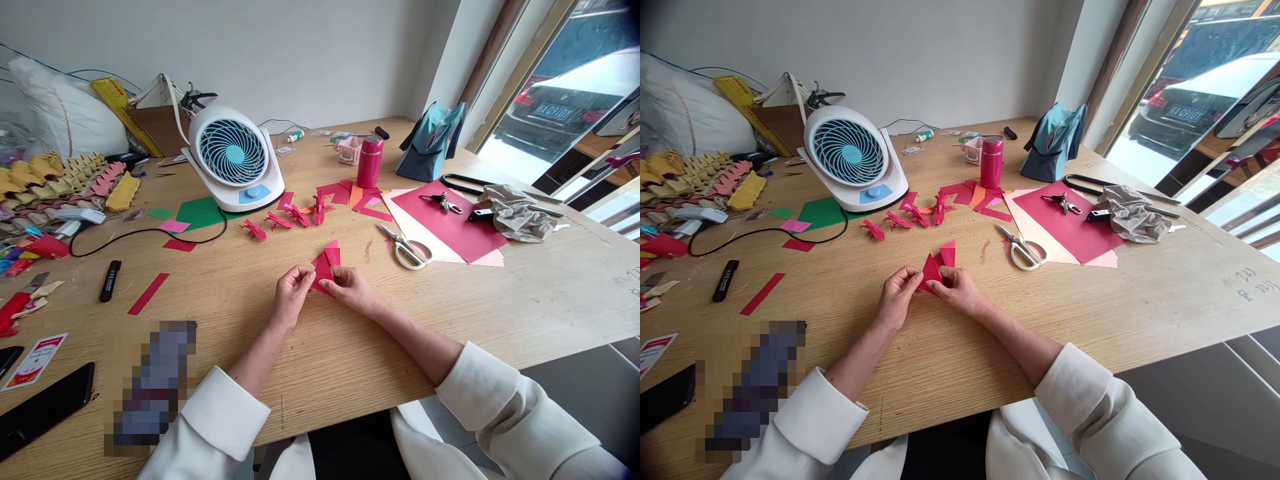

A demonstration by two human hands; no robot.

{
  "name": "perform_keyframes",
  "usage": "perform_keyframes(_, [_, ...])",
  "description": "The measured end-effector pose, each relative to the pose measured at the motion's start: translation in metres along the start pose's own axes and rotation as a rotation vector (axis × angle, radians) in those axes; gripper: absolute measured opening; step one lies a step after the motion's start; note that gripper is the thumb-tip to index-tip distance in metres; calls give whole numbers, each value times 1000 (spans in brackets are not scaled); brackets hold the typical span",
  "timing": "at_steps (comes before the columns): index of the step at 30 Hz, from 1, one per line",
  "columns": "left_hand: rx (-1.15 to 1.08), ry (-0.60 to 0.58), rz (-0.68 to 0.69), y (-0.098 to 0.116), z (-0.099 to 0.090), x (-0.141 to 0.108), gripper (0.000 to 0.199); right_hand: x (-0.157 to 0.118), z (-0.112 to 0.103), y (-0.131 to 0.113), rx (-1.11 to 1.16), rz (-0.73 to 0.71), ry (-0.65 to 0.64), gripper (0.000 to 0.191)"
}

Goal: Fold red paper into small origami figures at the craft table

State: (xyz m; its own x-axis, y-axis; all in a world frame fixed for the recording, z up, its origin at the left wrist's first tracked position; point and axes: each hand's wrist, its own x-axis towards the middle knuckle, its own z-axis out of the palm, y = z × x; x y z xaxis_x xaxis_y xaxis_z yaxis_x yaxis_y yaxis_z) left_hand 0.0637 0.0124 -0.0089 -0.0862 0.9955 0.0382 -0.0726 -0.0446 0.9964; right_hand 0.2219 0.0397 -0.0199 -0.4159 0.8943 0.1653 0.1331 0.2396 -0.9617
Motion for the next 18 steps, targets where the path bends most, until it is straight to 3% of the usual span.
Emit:
perform_keyframes(7, [29, 57, 39, 0, -3, 3, 27, -2, -1, -4, -38, 6, -37, 43])
perform_keyframes(13, [167, -30, 133, -2, -2, 2, 21, 0, -2, -2, -20, 1, 7, 43])
perform_keyframes(18, [145, -56, 84, -2, -1, 1, 27, 1, -2, -1, 52, 9, 36, 48])
